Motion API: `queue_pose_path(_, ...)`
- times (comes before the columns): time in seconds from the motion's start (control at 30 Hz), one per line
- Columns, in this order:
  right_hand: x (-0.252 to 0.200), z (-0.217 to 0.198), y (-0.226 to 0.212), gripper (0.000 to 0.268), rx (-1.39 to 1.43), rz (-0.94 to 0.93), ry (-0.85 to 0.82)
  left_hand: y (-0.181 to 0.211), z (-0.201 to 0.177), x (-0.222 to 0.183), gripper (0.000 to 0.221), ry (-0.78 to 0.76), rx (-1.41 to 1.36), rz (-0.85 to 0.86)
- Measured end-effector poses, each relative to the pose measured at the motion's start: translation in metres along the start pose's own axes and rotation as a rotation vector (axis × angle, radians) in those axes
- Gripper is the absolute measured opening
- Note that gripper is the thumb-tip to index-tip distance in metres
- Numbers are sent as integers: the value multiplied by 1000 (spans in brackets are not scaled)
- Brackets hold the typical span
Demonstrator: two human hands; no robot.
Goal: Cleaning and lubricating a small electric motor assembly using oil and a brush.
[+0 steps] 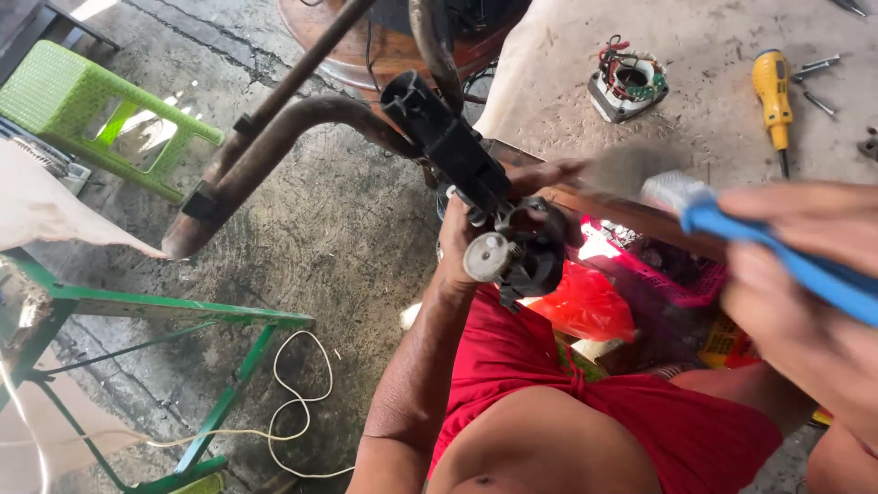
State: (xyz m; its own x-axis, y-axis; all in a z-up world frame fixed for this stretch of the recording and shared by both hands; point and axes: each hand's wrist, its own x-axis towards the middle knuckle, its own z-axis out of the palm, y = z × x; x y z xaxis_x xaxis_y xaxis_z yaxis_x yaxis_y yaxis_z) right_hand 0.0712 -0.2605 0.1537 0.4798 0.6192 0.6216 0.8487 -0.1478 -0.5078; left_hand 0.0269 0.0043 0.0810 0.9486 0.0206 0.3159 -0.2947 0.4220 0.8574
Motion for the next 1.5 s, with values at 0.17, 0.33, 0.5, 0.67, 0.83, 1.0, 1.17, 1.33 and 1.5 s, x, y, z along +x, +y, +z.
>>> queue_pose_path(0.17, 48, 7, -41, 17, -181, -47, -161, -12, -4, -6, 47, -126, 82, 359)
queue_pose_path(0.33, 55, 2, -45, 16, -55, 17, -190, -33, -10, -16, 61, -139, -255, 69)
queue_pose_path(0.5, 69, 2, -36, 30, -110, 124, -312, -36, -11, -7, 66, -106, -319, -76)
queue_pose_path(0.67, 65, 11, -32, 16, 44, -78, -130, -36, 3, -6, 117, -102, -481, 39)
queue_pose_path(0.83, 50, 6, -20, 22, 7, -131, -140, -43, 4, -6, 73, 48, -630, -128)
queue_pose_path(1.0, 44, 12, -21, 21, -3, -196, -15, -33, 8, -8, 71, 23, -867, -174)
queue_pose_path(1.17, 64, 16, 4, 17, -342, -336, -43, -13, 27, -8, 75, 93, -550, 55)
queue_pose_path(1.33, 50, 16, -14, 21, 183, -6, -68, -32, 18, -16, 73, 120, -203, 152)
queue_pose_path(1.5, 40, 11, -29, 24, -5, -131, 79, -46, 5, -8, 81, -46, -687, -129)
